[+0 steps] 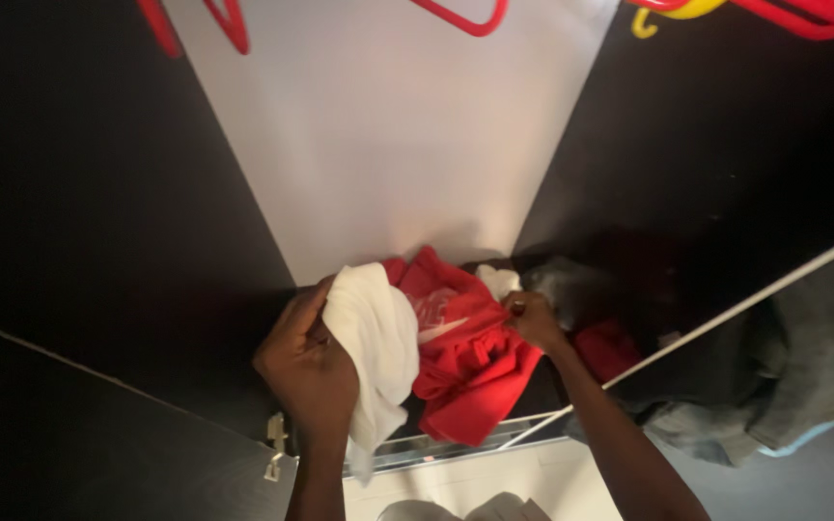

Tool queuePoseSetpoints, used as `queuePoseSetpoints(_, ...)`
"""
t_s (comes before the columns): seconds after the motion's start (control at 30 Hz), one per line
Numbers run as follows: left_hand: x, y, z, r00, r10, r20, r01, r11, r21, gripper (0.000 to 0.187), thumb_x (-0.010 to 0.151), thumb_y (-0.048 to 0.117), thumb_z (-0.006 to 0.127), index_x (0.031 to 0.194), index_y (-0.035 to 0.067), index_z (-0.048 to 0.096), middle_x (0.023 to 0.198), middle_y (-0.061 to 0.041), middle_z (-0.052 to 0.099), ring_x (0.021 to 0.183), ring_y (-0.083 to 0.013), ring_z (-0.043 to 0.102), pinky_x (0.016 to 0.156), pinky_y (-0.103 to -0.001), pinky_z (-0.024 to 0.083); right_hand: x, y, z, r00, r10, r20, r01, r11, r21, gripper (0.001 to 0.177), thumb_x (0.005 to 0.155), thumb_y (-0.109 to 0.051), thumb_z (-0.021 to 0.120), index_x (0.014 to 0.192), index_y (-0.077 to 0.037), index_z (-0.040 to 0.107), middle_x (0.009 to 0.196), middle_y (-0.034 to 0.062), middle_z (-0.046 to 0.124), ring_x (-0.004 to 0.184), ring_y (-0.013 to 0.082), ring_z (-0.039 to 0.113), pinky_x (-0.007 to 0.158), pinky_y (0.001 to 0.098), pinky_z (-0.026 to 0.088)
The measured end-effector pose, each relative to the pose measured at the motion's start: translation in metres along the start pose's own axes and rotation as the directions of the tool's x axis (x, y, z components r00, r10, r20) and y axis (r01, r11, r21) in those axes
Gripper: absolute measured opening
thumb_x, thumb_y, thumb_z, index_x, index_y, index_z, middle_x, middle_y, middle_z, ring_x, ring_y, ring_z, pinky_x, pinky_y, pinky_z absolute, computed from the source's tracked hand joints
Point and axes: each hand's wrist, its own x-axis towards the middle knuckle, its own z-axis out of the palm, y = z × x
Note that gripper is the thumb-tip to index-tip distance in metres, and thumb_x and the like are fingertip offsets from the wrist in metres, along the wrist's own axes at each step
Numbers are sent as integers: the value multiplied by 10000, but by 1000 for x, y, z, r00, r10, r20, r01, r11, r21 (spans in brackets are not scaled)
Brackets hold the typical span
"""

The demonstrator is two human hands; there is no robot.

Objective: The person removes items of clothing including shirts, jeans, and a belt from a wardrobe and piles them onto a bed.

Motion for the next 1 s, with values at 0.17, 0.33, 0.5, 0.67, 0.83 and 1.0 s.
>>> queuePoseSetpoints(0.17,-10,10,15,992,105,70,-110,991,76,427,821,-176,593,1182,-9,747,1044,-109,774,928,-124,743,805,-226,566,-59,-106,-46,964,-251,-86,265,917,299,335,663,258,657,853,-11,598,1076,83,692,1027,160,673,864,290,553)
queuePoseSetpoints(0.33,-33,40,41,980,99,174,-90,994,-56,400,819,-150,643,1172,6,751,1039,-112,772,894,-127,734,760,-229,572,-163,-207,-98,926,-348,-147,377,875,303,347,673,303,595,869,16,589,1082,102,694,1019,165,658,887,287,534)
queuePoseSetpoints(0.5,-64,79,62,947,156,280,-114,980,-160,340,843,-108,706,1165,-6,745,1029,-112,777,898,-118,737,774,-229,580,-259,-258,-143,871,-321,-372,420,879,224,348,694,287,599,894,4,573,1099,95,693,1016,154,660,923,276,526)
queuePoseSetpoints(0.67,-116,118,79,874,283,395,-214,954,-211,385,822,-132,656,1181,-24,741,1070,-116,782,981,-131,753,876,-249,579,-359,-260,-187,795,-314,-519,476,853,212,331,722,288,535,912,19,577,1083,121,673,1045,166,668,975,279,529)
queuePoseSetpoints(0.83,-184,145,99,844,160,513,26,942,-336,288,858,-89,693,1127,-9,758,984,-81,784,867,-111,742,736,-226,575,-461,-248,-202,729,-248,-638,421,897,132,332,720,301,509,901,28,564,1095,148,672,1039,171,668,960,273,524)
queuePoseSetpoints(1.0,-243,166,114,725,116,679,178,920,-348,314,848,-108,672,1130,-15,774,956,-95,775,850,-115,713,729,-239,558,-551,-238,-207,638,-173,-751,387,914,119,345,697,296,475,888,26,575,1107,152,672,1066,200,712,971,305,557)
